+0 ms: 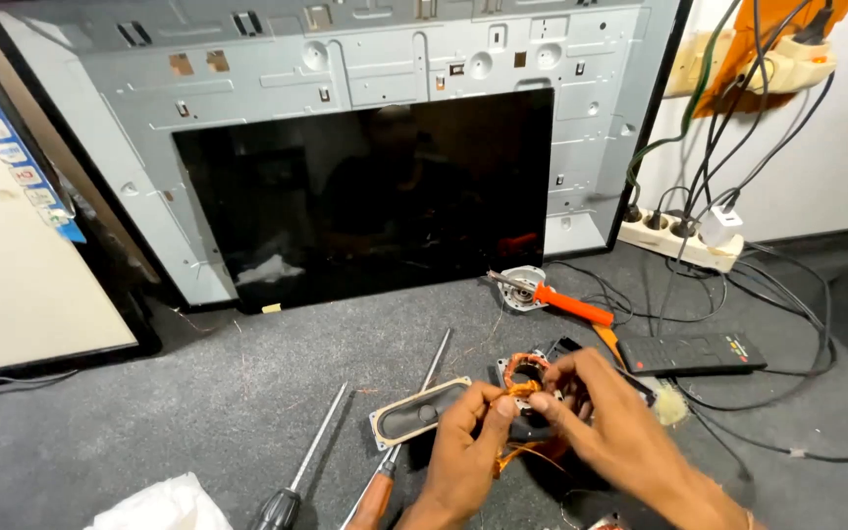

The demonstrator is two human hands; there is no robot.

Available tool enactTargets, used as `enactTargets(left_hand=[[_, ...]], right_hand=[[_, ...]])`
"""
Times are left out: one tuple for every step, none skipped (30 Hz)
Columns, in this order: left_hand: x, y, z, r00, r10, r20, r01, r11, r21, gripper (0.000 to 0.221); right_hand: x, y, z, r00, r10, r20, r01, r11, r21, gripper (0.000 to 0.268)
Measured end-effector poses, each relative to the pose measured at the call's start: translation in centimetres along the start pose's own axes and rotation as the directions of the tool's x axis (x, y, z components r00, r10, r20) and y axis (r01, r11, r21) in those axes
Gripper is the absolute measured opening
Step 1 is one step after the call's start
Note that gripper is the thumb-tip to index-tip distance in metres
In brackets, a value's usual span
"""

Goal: Repairing an electronic component by unwinding and manipulating copper wire from a coil

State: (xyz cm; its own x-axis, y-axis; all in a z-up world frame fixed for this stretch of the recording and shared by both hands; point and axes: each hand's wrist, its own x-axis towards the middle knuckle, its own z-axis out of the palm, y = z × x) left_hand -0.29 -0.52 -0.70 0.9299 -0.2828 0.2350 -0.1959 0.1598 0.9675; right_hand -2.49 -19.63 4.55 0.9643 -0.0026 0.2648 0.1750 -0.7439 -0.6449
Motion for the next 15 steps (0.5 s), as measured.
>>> enactTargets(left_hand=[[-0.1, -0.6, 0.2, 0.999, -0.004, 0.034, 0.006, 0.998, -0.064, 0.021], [-0.1, -1.2, 0.3, 0.998, -0.005, 0.07, 0.014, 0.992, -0.127, 0.02], [0.0, -0.7, 0.2, 0.998, -0.001, 0.067, 0.01, 0.992, -0.128, 0.02], [0.1, -0.2, 0.2, 0.995, 0.007, 0.103, 0.0, 0.998, -0.067, 0.018], [0.2, 0.2, 0.2, 0.99, 0.013, 0.138, -0.012, 1.0, -0.007, 0.018], [0.3, 0.2, 0.1, 0.991, 0.017, 0.136, -0.016, 1.0, -0.007, 0.018], [0.3, 0.1, 0.1, 0.989, -0.003, 0.149, 0.002, 1.0, 0.007, 0.021], [0.3, 0.1, 0.1, 0.987, -0.022, 0.162, 0.019, 1.0, 0.021, 0.025], [0.3, 0.4, 0.1, 0.987, -0.021, 0.157, 0.018, 1.0, 0.017, 0.025], [0.3, 0.8, 0.2, 0.982, -0.06, 0.181, 0.062, 0.998, -0.002, 0.022], [0.3, 1.3, 0.2, 0.972, -0.1, 0.211, 0.106, 0.994, -0.018, 0.023], [0.4, 1.0, 0.4, 0.972, -0.099, 0.211, 0.105, 0.994, -0.019, 0.023], [0.5, 0.9, 0.5, 0.971, -0.124, 0.207, 0.14, 0.988, -0.065, 0.025], [0.4, 0.8, 0.7, 0.968, -0.149, 0.203, 0.174, 0.979, -0.111, 0.029], [0.5, 1.1, 0.7, 0.968, -0.144, 0.204, 0.169, 0.979, -0.111, 0.029]], right_hand=[[-0.4, 0.9, 0.6, 1.0, -0.006, 0.008, 0.006, 0.999, 0.053, 0.026], [-0.7, 1.8, 1.3, 1.0, -0.013, 0.017, 0.011, 0.994, 0.106, 0.022], [-1.0, 2.4, 1.7, 1.0, -0.017, 0.016, 0.015, 0.994, 0.105, 0.022], [-1.2, 3.1, 2.1, 1.0, -0.026, -0.001, 0.025, 0.987, 0.157, 0.02], [-1.4, 3.9, 2.5, 0.999, -0.033, -0.019, 0.037, 0.977, 0.209, 0.025], [-1.3, 4.3, 2.8, 0.999, -0.038, -0.02, 0.041, 0.977, 0.208, 0.025], [-1.3, 4.8, 3.1, 0.999, 0.001, 0.036, -0.014, 0.935, 0.355, 0.023], [-1.3, 5.3, 3.5, 0.995, 0.032, 0.096, -0.075, 0.869, 0.49, 0.022], [-1.3, 5.5, 3.7, 0.995, 0.029, 0.1, -0.074, 0.87, 0.487, 0.022], [-1.2, 5.7, 3.9, 0.994, 0.061, 0.096, -0.099, 0.876, 0.471, 0.023], [-1.1, 5.9, 4.2, 0.992, 0.096, 0.086, -0.125, 0.88, 0.458, 0.025], [-1.1, 6.2, 4.1, 0.992, 0.096, 0.086, -0.125, 0.88, 0.458, 0.025], [-1.0, 6.5, 4.0, 0.993, 0.081, 0.083, -0.11, 0.878, 0.466, 0.023], [-0.9, 6.7, 3.9, 0.995, 0.065, 0.08, -0.096, 0.875, 0.474, 0.02], [-0.7, 6.9, 3.8, 0.995, 0.062, 0.076, -0.091, 0.876, 0.473, 0.02]])
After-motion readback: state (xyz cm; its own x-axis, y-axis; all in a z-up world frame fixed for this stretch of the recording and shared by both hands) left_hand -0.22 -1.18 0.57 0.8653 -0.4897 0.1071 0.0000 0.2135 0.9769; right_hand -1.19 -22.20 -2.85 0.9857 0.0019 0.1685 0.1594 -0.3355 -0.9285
